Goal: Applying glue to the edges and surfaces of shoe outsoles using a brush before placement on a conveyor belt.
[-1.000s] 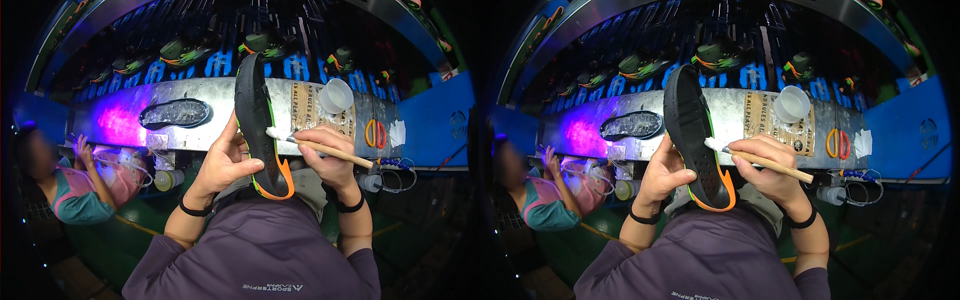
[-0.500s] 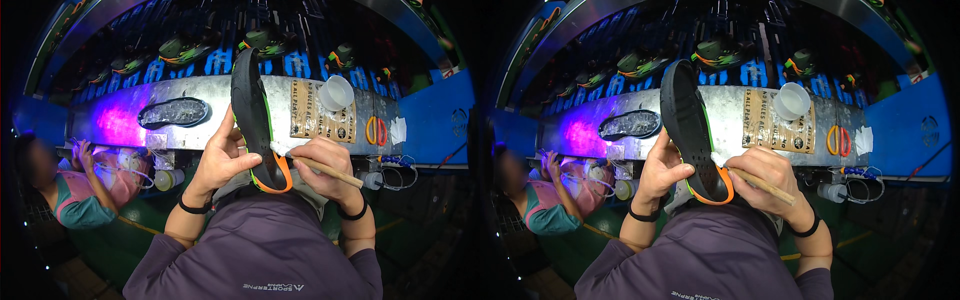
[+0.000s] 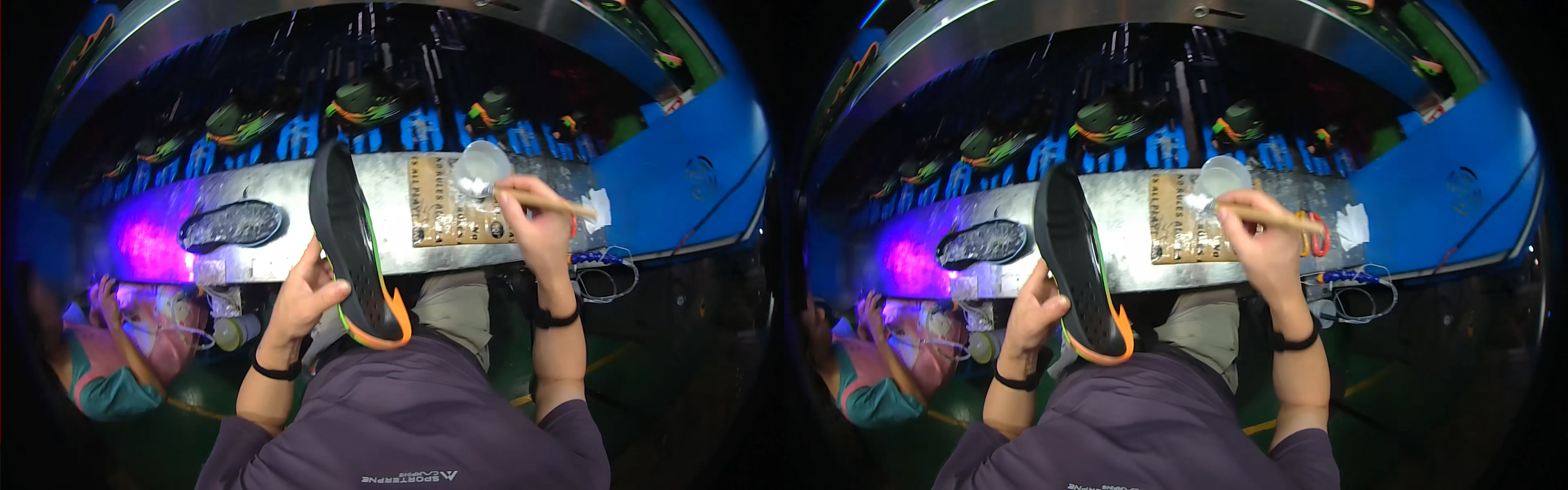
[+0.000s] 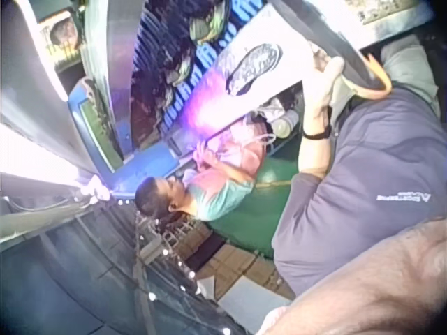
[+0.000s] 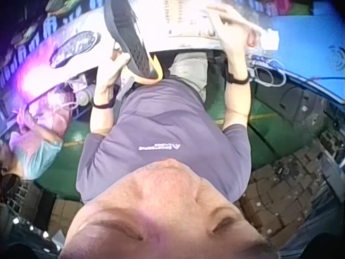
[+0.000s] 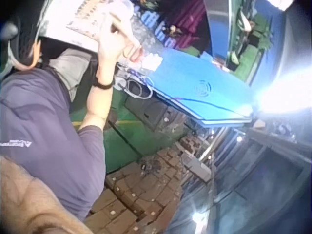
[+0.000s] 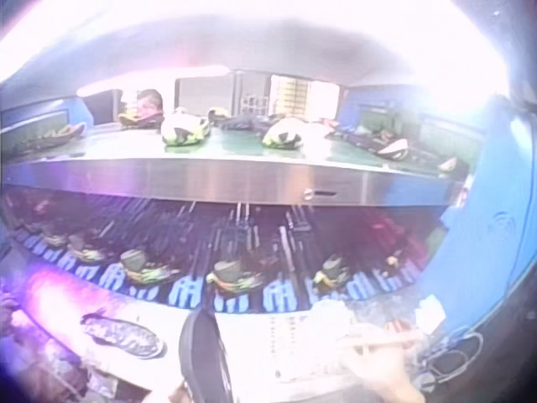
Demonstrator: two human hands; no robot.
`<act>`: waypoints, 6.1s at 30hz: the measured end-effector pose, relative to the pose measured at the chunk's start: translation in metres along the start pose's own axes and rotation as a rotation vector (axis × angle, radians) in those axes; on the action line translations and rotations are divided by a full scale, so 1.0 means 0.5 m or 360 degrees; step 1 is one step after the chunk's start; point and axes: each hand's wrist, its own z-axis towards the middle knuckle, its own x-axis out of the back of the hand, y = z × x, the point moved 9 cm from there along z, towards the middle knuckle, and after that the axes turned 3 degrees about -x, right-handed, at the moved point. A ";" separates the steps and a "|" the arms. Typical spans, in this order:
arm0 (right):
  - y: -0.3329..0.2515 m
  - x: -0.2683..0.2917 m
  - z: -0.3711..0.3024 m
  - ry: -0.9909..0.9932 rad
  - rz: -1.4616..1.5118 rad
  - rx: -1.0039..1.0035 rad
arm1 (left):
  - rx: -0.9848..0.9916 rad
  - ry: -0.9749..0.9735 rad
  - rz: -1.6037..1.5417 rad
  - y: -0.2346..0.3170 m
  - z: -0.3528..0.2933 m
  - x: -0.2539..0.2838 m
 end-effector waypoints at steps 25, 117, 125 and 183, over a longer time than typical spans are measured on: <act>-0.021 -0.050 -0.046 -0.0504 0.0278 0.0161 | -0.0270 -0.0080 0.0335 0.040 -0.027 -0.012; -0.043 -0.090 -0.168 -0.0517 0.0800 -0.0294 | -0.0971 -0.0311 0.1823 0.112 -0.053 -0.110; 0.015 -0.099 -0.196 -0.0517 0.1045 -0.0377 | -0.0454 -0.0148 0.0451 0.075 -0.030 -0.050; 0.197 -0.288 -0.184 -0.0469 0.0347 0.0108 | -0.0618 0.2030 0.2990 1.169 0.136 0.639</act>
